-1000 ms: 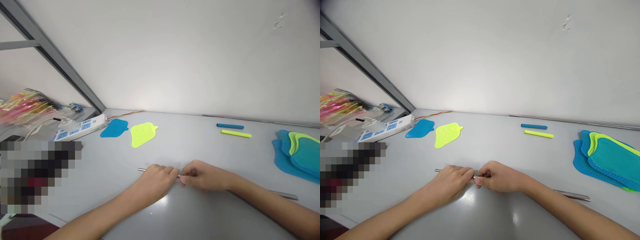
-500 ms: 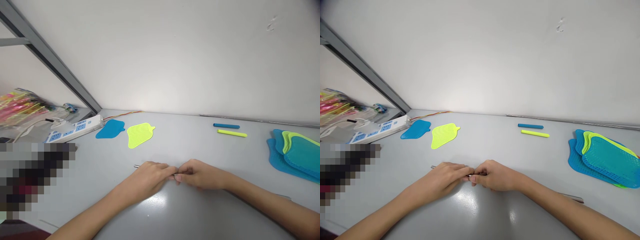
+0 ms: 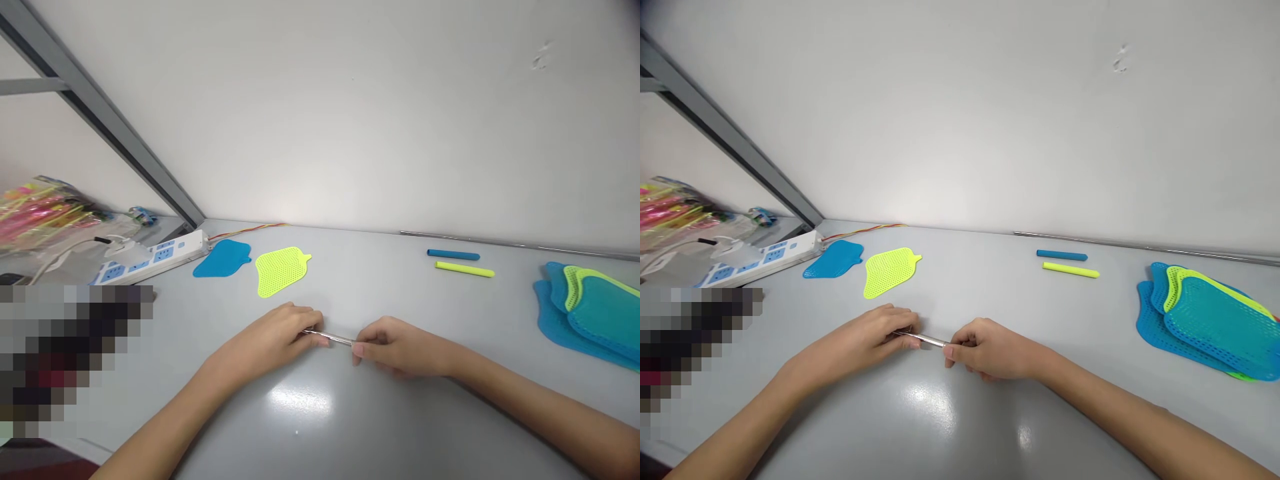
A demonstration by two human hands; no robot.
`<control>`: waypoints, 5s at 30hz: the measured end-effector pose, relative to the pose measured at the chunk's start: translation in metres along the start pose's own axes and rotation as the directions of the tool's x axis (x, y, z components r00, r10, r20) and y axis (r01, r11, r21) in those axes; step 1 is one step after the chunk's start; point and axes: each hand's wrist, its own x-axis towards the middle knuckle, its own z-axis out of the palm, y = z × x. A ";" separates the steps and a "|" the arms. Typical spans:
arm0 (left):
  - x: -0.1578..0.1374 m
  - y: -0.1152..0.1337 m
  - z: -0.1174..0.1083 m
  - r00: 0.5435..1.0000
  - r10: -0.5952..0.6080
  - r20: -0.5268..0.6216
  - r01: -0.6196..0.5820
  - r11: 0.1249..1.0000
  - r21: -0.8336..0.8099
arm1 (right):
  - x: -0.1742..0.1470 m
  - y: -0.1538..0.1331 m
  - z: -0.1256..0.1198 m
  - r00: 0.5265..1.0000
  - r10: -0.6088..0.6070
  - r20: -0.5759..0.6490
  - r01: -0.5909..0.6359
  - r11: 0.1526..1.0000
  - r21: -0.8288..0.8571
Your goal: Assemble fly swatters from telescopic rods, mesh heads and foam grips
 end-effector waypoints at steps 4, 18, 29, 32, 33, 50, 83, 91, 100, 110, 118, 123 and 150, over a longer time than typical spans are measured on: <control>-0.004 -0.003 -0.006 0.996 -0.090 0.015 0.091 0.995 -0.034 | 0.000 -0.001 0.000 1.000 0.014 0.005 -0.014 1.000 0.007; -0.011 -0.023 -0.008 0.973 -0.216 0.075 0.221 0.973 -0.061 | -0.001 -0.001 -0.001 1.000 0.028 0.015 -0.028 0.999 0.036; -0.008 -0.011 -0.007 0.977 -0.206 0.051 0.207 0.978 -0.015 | -0.001 0.000 -0.001 1.000 0.026 0.002 -0.026 0.999 0.044; -0.007 -0.010 -0.006 0.976 -0.213 0.043 0.213 0.977 -0.018 | -0.001 -0.001 -0.001 1.000 0.030 -0.004 -0.030 0.999 0.033; -0.007 -0.010 -0.006 0.976 -0.213 0.040 0.214 0.977 -0.018 | -0.001 -0.001 -0.001 0.999 0.032 -0.006 -0.032 0.999 0.035; -0.007 -0.010 -0.003 0.984 -0.173 0.034 0.173 0.985 0.012 | -0.001 -0.002 0.000 0.999 0.051 -0.009 -0.051 0.998 0.035; -0.005 -0.010 0.005 0.995 -0.088 -0.045 0.090 0.995 0.041 | -0.002 -0.004 -0.001 0.997 0.073 -0.010 -0.073 0.997 0.039; -0.005 -0.009 0.004 0.994 -0.097 -0.040 0.098 0.995 0.035 | -0.002 0.000 -0.001 0.999 0.042 -0.003 -0.042 0.998 0.042; -0.005 -0.008 0.003 0.993 -0.118 -0.022 0.118 0.993 0.029 | -0.002 -0.002 -0.002 0.998 0.056 -0.013 -0.055 0.998 0.025; -0.005 -0.008 0.003 0.991 -0.127 -0.031 0.127 0.992 0.013 | -0.001 -0.001 -0.001 0.999 0.049 -0.008 -0.048 0.998 0.039; -0.005 -0.008 0.003 0.992 -0.126 -0.026 0.126 0.992 0.018 | -0.002 -0.003 -0.002 0.999 0.042 -0.008 -0.041 0.998 0.057; -0.005 -0.008 0.003 0.990 -0.136 -0.031 0.136 0.991 0.007 | -0.002 -0.004 -0.001 0.998 0.061 -0.011 -0.060 0.997 0.054; -0.005 -0.008 -0.001 0.988 -0.152 0.015 0.152 0.988 -0.018 | -0.001 0.001 -0.002 1.000 0.017 -0.004 -0.017 0.999 0.047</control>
